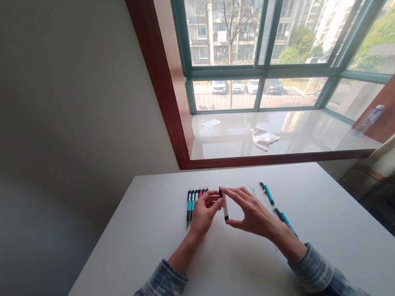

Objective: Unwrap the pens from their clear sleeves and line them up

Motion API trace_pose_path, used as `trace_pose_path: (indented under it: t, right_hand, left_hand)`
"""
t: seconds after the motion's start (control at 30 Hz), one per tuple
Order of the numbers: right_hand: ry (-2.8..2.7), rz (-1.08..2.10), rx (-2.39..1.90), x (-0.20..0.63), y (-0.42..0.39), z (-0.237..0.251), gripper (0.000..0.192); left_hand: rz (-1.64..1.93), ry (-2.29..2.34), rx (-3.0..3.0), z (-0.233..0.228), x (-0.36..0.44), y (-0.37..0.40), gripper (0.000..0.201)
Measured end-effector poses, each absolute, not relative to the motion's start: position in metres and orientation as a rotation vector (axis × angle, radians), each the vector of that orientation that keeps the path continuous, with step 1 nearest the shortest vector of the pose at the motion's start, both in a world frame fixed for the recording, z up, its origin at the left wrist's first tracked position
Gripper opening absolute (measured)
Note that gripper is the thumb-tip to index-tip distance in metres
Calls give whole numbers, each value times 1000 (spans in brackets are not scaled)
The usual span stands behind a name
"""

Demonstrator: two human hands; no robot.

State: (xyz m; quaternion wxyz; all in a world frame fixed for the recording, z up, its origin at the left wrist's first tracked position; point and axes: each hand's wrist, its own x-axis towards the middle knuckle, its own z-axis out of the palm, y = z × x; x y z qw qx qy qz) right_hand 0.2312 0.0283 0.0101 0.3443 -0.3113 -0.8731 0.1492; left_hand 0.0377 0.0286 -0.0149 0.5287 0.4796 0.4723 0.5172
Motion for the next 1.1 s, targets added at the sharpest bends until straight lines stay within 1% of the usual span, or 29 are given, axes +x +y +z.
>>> trace_pose_path:
  t: [0.13,0.2,0.23,0.27,0.37,0.4,0.47,0.67,0.77,0.9,1.1]
  right_hand:
    - [-2265,387,-793,231,29,11,107]
    - [-2245,365,-825,238,34,10,103]
    - [-2216,337,-861,244,38,9,96]
    - [-2175,297,-915,251,43,7,84]
    - [-2021,156,-1145,278,60,-6,34]
    - [-1988,130,-1236,287,66,-11,25]
    - [-1973,123,-1388,302,75,-22,16]
    - [-2044,240,-1547,311,81,-38,16]
    - [-2042,280,-1544,305,79,-34,12]
    - [-1919,319,-1485,300,77,-25,15]
    - [-1598,720,-1249,294,76,-22,24]
  left_hand:
    - [1232,1128,1138,-13,37,29,40]
    - [1229,1130,1141,-12,36,28,38]
    - [1227,1130,1140,-12,35,27,37]
    - [1227,1129,1138,-12,34,26,37]
    - [1230,1126,1135,-13,32,23,38]
    - [1228,1128,1141,-14,32,22,38]
    - [1219,1138,1162,-14,31,20,38]
    - [1233,1138,1195,-11,32,19,35]
    - [1235,1130,1206,-9,32,19,33]
    - [1214,1127,1251,-10,33,19,31]
    - [1192,1131,1323,-17,34,19,28]
